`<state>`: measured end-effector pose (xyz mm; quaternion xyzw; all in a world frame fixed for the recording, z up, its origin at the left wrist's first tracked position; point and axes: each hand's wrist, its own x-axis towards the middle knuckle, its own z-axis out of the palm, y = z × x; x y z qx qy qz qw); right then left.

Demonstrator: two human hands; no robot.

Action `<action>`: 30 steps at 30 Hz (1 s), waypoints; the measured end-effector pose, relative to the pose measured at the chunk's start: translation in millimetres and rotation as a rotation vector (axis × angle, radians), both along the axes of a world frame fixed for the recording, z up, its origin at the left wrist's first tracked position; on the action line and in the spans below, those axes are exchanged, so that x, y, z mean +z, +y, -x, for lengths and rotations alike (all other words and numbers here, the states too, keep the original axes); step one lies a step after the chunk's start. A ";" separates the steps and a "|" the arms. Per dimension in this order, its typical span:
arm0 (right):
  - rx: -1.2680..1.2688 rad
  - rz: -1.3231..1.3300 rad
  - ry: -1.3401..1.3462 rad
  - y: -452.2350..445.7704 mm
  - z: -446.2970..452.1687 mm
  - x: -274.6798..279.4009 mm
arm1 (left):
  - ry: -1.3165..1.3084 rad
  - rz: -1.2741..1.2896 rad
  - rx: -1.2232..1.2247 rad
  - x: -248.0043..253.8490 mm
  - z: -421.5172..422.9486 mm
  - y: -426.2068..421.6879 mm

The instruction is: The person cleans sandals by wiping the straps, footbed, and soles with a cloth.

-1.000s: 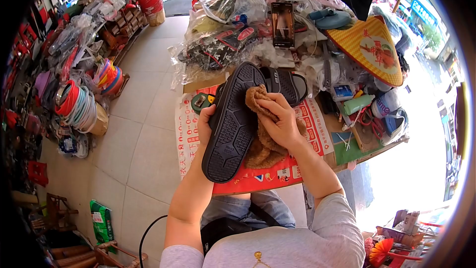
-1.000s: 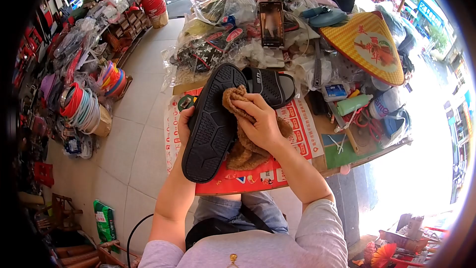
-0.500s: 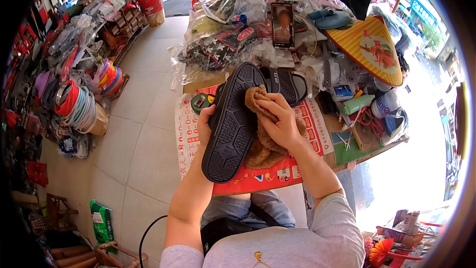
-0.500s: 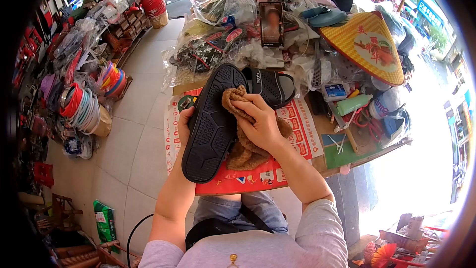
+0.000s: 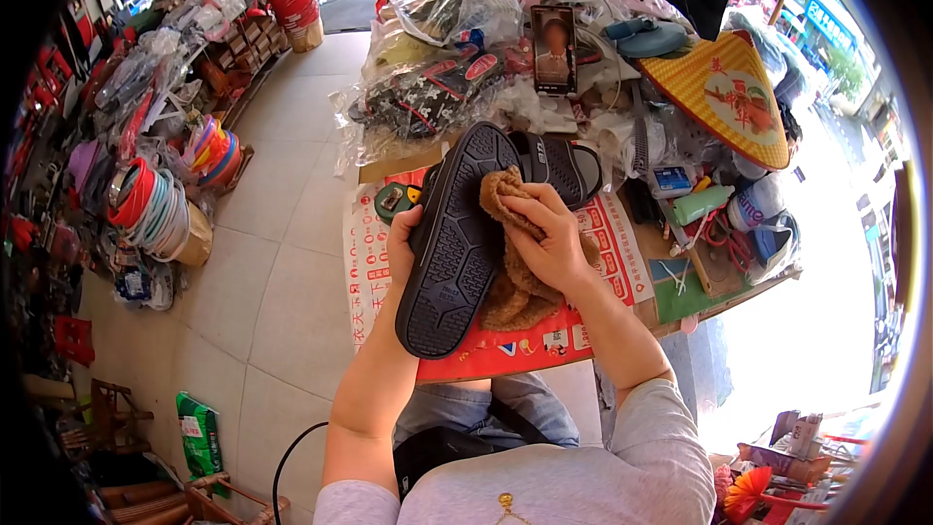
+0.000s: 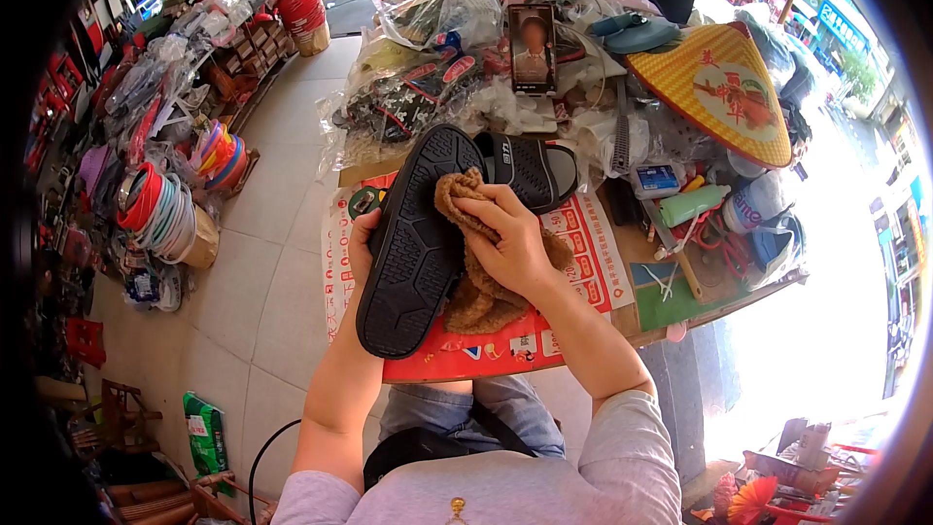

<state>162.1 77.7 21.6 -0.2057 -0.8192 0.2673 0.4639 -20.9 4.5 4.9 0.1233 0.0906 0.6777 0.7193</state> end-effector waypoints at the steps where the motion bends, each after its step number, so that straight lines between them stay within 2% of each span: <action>1: -0.003 -0.001 -0.001 0.1 0.0 -0.2 | 0.008 0.007 0.008 1.0 -0.3 -0.1; 30: -0.001 -0.005 -0.005 -1.3 0.1 2.2 | 0.026 0.029 0.015 2.5 -0.6 -2.2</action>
